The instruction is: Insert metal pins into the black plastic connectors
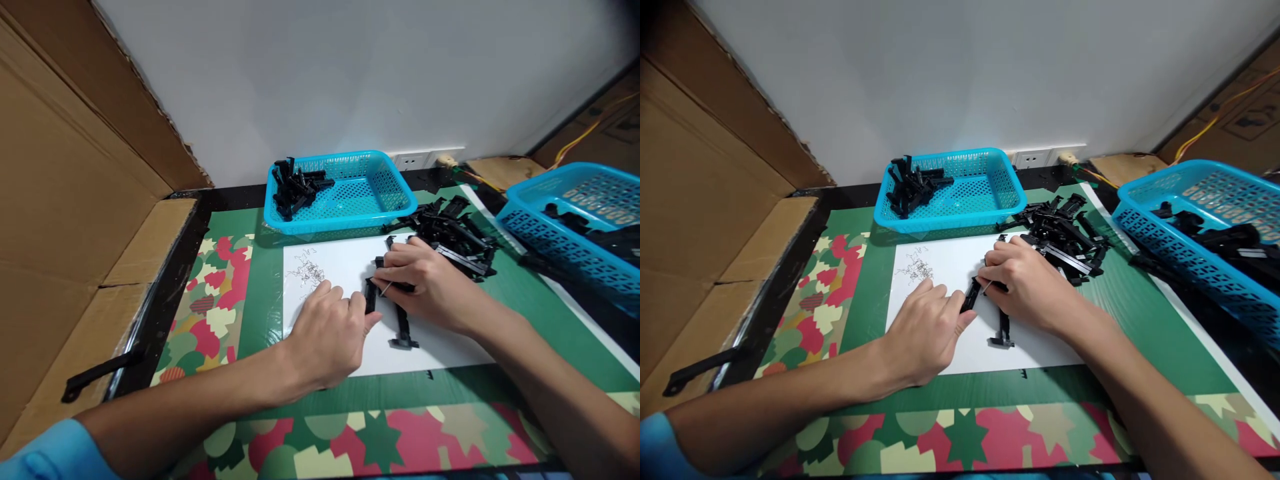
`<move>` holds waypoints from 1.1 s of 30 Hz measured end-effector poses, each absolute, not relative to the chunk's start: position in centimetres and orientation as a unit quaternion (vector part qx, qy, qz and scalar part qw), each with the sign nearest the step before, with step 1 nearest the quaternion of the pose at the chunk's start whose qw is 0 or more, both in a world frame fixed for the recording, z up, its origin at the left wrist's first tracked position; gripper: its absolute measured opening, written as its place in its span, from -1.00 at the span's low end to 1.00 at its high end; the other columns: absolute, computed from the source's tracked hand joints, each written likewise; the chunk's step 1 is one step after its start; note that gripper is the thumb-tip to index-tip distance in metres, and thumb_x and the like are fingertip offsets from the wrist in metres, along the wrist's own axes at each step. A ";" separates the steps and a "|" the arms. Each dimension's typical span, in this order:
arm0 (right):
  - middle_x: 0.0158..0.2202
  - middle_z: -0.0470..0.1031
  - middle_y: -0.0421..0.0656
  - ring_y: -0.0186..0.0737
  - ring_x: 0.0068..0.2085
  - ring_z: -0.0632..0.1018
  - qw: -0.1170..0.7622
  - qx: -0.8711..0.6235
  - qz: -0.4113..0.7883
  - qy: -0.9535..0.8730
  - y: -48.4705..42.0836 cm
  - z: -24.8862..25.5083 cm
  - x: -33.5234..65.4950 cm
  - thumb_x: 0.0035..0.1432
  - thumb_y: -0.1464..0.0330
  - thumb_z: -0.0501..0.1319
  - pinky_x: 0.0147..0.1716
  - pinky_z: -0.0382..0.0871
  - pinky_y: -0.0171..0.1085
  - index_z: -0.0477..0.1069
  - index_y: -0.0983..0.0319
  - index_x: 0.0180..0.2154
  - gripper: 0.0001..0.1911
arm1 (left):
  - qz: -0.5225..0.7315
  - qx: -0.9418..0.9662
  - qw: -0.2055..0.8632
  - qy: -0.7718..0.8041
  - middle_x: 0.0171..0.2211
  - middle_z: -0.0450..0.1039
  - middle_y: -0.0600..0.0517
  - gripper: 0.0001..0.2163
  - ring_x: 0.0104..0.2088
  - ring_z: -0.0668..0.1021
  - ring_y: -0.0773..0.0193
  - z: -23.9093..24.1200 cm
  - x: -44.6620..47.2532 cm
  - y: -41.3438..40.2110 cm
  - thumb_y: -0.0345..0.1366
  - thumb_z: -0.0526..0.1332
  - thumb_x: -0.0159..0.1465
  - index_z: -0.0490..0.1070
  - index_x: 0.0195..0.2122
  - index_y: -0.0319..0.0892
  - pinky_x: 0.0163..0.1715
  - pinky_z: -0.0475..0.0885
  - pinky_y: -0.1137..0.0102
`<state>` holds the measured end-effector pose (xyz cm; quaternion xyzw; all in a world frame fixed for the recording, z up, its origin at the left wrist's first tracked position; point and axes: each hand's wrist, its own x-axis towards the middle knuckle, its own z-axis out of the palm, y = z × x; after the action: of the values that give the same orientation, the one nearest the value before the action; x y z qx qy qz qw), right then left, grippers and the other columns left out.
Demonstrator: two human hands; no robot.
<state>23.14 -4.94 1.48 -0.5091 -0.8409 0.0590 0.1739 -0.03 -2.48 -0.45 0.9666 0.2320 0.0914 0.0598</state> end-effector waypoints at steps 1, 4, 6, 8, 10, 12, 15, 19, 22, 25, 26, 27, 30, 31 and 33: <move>-0.43 0.47 -0.12 -0.11 -0.29 0.41 0.169 -0.512 0.064 -0.840 -5.0 1.7 23.2 0.48 0.43 0.18 -0.20 0.17 -0.09 0.64 0.21 -0.34 -0.67 | 0.094 0.966 0.058 0.233 -0.45 0.48 -0.07 -0.61 -0.37 0.53 -0.01 -0.4 0.0 -2.5 -0.22 -0.06 0.62 0.45 -0.25 -0.22 -0.21 0.34 0.11; -0.35 0.53 -0.10 -0.11 -0.25 0.47 0.164 -0.520 0.102 -0.832 -5.2 2.5 23.7 0.45 0.43 0.21 -0.14 0.24 -0.10 0.68 0.19 -0.17 -0.76 | 0.096 0.965 0.057 0.239 -0.44 0.49 -0.08 -0.62 -0.36 0.54 -0.01 -0.4 0.0 -2.5 -0.20 -0.06 0.62 0.46 -0.24 -0.21 -0.19 0.35 0.10; -0.28 0.57 -0.11 -0.11 -0.22 0.51 0.173 -0.531 0.123 -0.821 -5.4 3.0 24.2 0.44 0.44 0.21 -0.10 0.28 -0.10 0.67 0.16 -0.04 -0.75 | 0.095 0.964 0.061 0.242 -0.43 0.51 -0.09 -0.61 -0.35 0.55 -0.01 -0.5 0.1 -2.6 -0.17 -0.06 0.62 0.46 -0.23 -0.21 -0.17 0.36 0.08; -0.25 0.59 -0.10 -0.08 -0.19 0.55 0.192 -0.544 0.122 -0.807 -5.5 3.5 24.7 0.46 0.43 0.18 -0.09 0.32 -0.08 0.66 0.14 0.00 -0.73 | 0.095 0.963 0.066 0.245 -0.43 0.51 -0.08 -0.60 -0.34 0.56 -0.01 -0.6 0.1 -2.6 -0.14 -0.05 0.62 0.46 -0.24 -0.20 -0.16 0.37 0.08; -0.21 0.61 -0.06 -0.05 -0.14 0.57 0.220 -0.554 0.115 -0.795 -5.6 3.6 25.1 0.51 0.38 0.14 -0.10 0.38 -0.08 0.65 0.14 0.01 -0.71 | 0.100 0.961 0.069 0.249 -0.45 0.51 -0.07 -0.59 -0.35 0.56 -0.01 -0.6 0.1 -2.6 -0.12 -0.03 0.61 0.47 -0.25 -0.20 -0.16 0.37 0.08; -0.13 0.63 -0.02 -0.03 -0.10 0.61 0.258 -0.560 0.114 -0.779 -5.6 3.5 25.4 0.55 0.34 0.11 -0.09 0.45 -0.08 0.65 0.14 0.08 -0.68 | 0.107 0.958 0.074 0.254 -0.47 0.49 -0.06 -0.59 -0.35 0.56 0.00 -0.6 0.2 -2.5 -0.12 -0.01 0.61 0.47 -0.28 -0.21 -0.17 0.37 0.09; -0.01 0.68 -0.03 -0.03 -0.09 0.68 0.323 -0.575 0.116 -0.743 -5.6 3.1 25.5 0.56 0.32 0.12 -0.10 0.54 -0.06 0.64 0.09 0.15 -0.65 | 0.111 0.955 0.078 0.262 -0.47 0.49 -0.05 -0.59 -0.37 0.55 0.04 -0.4 0.3 -2.4 -0.14 -0.01 0.61 0.47 -0.31 -0.21 -0.16 0.37 0.11; -0.11 0.76 -0.08 0.05 -0.13 0.74 0.459 -0.611 0.165 -0.624 -5.4 2.3 24.2 0.43 0.20 0.34 -0.10 0.64 0.00 0.70 0.09 -0.06 -0.82 | 0.108 0.951 0.089 0.276 -0.46 0.49 -0.05 -0.57 -0.39 0.53 0.05 -0.1 0.3 -2.2 -0.14 -0.07 0.62 0.46 -0.28 -0.20 -0.16 0.36 0.12; -0.24 0.74 -0.07 0.01 -0.23 0.75 0.501 -0.602 0.281 -0.554 -5.1 1.9 22.5 0.37 0.13 0.39 -0.20 0.66 -0.04 0.59 0.15 -0.24 -0.76 | 0.107 0.948 0.103 0.281 -0.45 0.50 -0.05 -0.57 -0.39 0.52 0.06 -0.1 0.3 -2.2 -0.16 -0.10 0.63 0.46 -0.26 -0.19 -0.16 0.35 0.12; -0.29 0.73 -0.07 -0.02 -0.25 0.75 0.492 -0.590 0.332 -0.547 -4.7 1.4 21.2 0.34 0.09 0.41 -0.24 0.63 -0.09 0.45 0.14 -0.27 -0.69 | 0.114 0.947 0.102 0.282 -0.46 0.49 -0.05 -0.57 -0.40 0.51 0.05 -0.2 0.3 -2.1 -0.16 -0.09 0.63 0.45 -0.27 -0.18 -0.18 0.33 0.13; -0.29 0.73 -0.08 -0.01 -0.24 0.75 0.490 -0.589 0.331 -0.550 -4.7 1.3 21.0 0.33 0.08 0.42 -0.23 0.62 -0.09 0.42 0.14 -0.26 -0.68 | 0.117 0.947 0.099 0.281 -0.46 0.49 -0.05 -0.57 -0.40 0.51 0.05 -0.3 0.3 -2.1 -0.16 -0.09 0.63 0.45 -0.27 -0.18 -0.19 0.33 0.13; -0.30 0.72 -0.08 0.00 -0.22 0.75 0.489 -0.591 0.324 -0.553 -4.6 1.1 20.9 0.33 0.08 0.41 -0.22 0.60 -0.10 0.40 0.13 -0.25 -0.68 | 0.119 0.948 0.097 0.280 -0.46 0.49 -0.05 -0.57 -0.40 0.52 0.04 -0.4 0.3 -2.1 -0.16 -0.09 0.63 0.45 -0.28 -0.18 -0.19 0.32 0.13; -0.30 0.73 -0.11 -0.02 -0.22 0.75 0.481 -0.600 0.310 -0.559 -4.6 0.6 21.0 0.36 0.14 0.39 -0.21 0.57 -0.12 0.36 0.11 -0.20 -0.73 | 0.120 0.949 0.093 0.275 -0.46 0.50 -0.07 -0.56 -0.40 0.52 0.04 -0.5 0.3 -2.1 -0.17 -0.10 0.63 0.46 -0.28 -0.19 -0.18 0.33 0.11; -0.30 0.73 -0.12 -0.03 -0.23 0.75 0.476 -0.603 0.308 -0.561 -4.6 0.4 21.0 0.38 0.16 0.37 -0.22 0.56 -0.12 0.36 0.11 -0.19 -0.75 | 0.119 0.950 0.092 0.273 -0.45 0.50 -0.07 -0.56 -0.40 0.52 0.04 -0.5 0.3 -2.1 -0.18 -0.10 0.63 0.46 -0.28 -0.19 -0.17 0.33 0.11; -0.31 0.73 -0.13 -0.04 -0.25 0.74 0.463 -0.606 0.313 -0.566 -4.6 0.2 21.2 0.39 0.16 0.36 -0.22 0.56 -0.12 0.35 0.10 -0.19 -0.76 | 0.115 0.951 0.090 0.271 -0.45 0.51 -0.08 -0.56 -0.39 0.53 0.03 -0.4 0.3 -2.1 -0.18 -0.10 0.63 0.47 -0.27 -0.19 -0.17 0.33 0.11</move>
<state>21.18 -4.55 0.21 -0.6059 -0.5661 0.3127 0.4633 0.30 -2.11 -0.43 0.9514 0.2714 0.1146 0.0895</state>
